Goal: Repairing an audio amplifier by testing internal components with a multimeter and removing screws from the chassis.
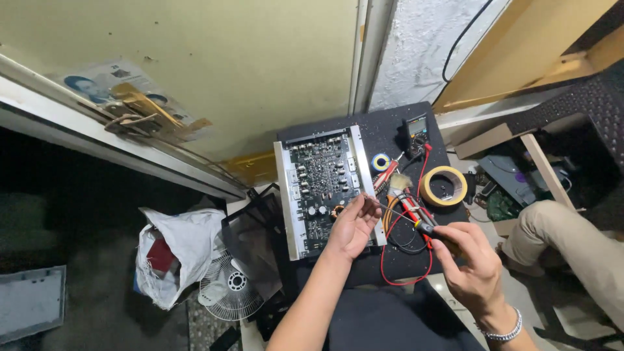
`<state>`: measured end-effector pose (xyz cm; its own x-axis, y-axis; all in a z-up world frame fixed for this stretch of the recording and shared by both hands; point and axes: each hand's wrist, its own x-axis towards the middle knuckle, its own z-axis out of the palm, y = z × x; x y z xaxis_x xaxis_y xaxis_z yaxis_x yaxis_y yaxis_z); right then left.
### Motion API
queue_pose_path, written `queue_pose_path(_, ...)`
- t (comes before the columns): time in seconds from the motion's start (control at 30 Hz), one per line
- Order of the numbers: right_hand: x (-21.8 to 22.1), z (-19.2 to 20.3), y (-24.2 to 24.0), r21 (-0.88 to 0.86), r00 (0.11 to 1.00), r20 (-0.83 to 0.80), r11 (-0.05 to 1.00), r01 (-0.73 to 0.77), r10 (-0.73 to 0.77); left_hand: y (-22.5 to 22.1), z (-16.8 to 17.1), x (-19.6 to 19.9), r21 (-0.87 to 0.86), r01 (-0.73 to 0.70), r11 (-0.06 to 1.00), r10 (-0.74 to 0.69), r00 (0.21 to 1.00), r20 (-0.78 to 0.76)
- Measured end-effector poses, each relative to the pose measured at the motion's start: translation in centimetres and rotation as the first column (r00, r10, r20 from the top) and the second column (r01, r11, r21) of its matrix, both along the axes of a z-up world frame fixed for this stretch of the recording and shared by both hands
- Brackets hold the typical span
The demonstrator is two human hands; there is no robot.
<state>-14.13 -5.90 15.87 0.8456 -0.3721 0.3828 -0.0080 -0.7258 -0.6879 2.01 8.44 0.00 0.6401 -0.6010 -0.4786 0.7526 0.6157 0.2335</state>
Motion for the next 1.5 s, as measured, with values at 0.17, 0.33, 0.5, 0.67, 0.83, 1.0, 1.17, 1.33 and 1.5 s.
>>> queue_pose_path(0.17, -0.2, 0.3, 2.2, -0.091, 0.997, -0.068, 0.996, 0.026, -0.032, 1.6, -0.5, -0.2, 0.03, 0.058, 0.998, -0.057, 0.998, -0.029)
queue_pose_path(0.33, 0.2, 0.5, 3.8, -0.118, 0.995, -0.1, 0.993, -0.009, -0.003, 3.0, -0.1, -0.1, 0.038, 0.077, 0.996, -0.076, 0.996, -0.044)
queue_pose_path(0.5, -0.1, -1.2, 4.0, -0.249, 0.98, -0.129, 0.952, -0.177, 0.149, 3.8, -0.6, -0.5, 0.079, 0.07, 0.994, -0.065, 0.996, -0.065)
queue_pose_path(0.67, 0.5, -0.8, 5.1, -0.203, 0.978, -0.207, 0.976, -0.08, 0.037, 4.2, -1.2, -0.8, 0.088, 0.114, 0.99, -0.105, 0.99, -0.095)
queue_pose_path(0.83, 0.4, -2.4, 5.4, -0.224, 0.947, -0.319, 0.974, -0.04, -0.034, 3.6, -2.6, -1.5, 0.201, 0.174, 0.964, -0.142, 0.976, -0.166)
queue_pose_path(1.0, 0.4, -2.5, 5.6, -0.201, 0.932, -0.36, 0.978, -0.048, -0.028, 4.0, -1.2, -1.4, 0.308, 0.229, 0.924, -0.187, 0.969, -0.16)
queue_pose_path(1.17, 0.5, -2.5, 5.7, -0.205, 0.928, -0.371, 0.978, -0.032, -0.048, 4.5, -0.8, -0.6, 0.426, 0.302, 0.853, -0.311, 0.949, -0.051)
queue_pose_path(1.33, 0.8, -2.5, 5.4, -0.203, 0.926, -0.373, 0.979, -0.028, -0.051, 5.4, 2.8, 1.8, 0.894, 0.218, 0.392, -0.76, 0.625, 0.18)
queue_pose_path(1.5, 1.1, -3.9, 5.2, -0.269, 0.896, -0.423, 0.963, 0.016, -0.133, 5.4, -3.2, 1.8, 0.93, -0.167, 0.326, -0.908, 0.216, 0.358)
